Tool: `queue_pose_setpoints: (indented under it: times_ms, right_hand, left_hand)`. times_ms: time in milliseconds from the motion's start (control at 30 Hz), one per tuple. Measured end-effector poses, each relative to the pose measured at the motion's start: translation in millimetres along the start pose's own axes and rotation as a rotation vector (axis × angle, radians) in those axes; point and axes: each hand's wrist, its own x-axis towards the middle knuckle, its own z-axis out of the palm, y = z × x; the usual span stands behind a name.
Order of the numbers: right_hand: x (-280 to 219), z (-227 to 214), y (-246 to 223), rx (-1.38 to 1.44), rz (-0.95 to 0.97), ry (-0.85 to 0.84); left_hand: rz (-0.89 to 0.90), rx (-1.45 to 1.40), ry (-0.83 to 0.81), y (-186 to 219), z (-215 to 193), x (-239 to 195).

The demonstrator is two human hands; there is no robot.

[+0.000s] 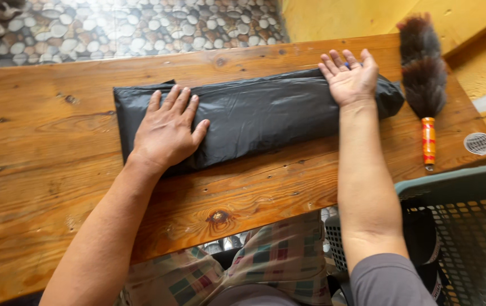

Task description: The person zips a small black pouch and places it into a green plastic basket. They then unfold a large black plastic sheet on a wooden table, dust it with a feather duster, and fold it into a compact rectangular shape.

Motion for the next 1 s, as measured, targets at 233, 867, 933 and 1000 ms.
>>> queue_pose_setpoints:
  times_ms: [233, 867, 933, 1000]
  right_hand:
    - [-58, 26, 46, -0.954, -0.697, -0.182]
    - [-231, 72, 185, -1.691, -1.176, -1.577]
    - [-230, 72, 184, -1.679, -1.171, -1.571]
    - [-228, 70, 186, -1.670, -1.166, -1.559]
  left_hand:
    - [0.011, -0.023, 0.082, -1, 3, -3]
    - [-0.198, -0.833, 0.381, -25, -41, -9]
    - [-0.291, -0.586, 0.410, -38, -49, -19]
    - [-0.375, -0.340, 0.433, -55, -48, -28]
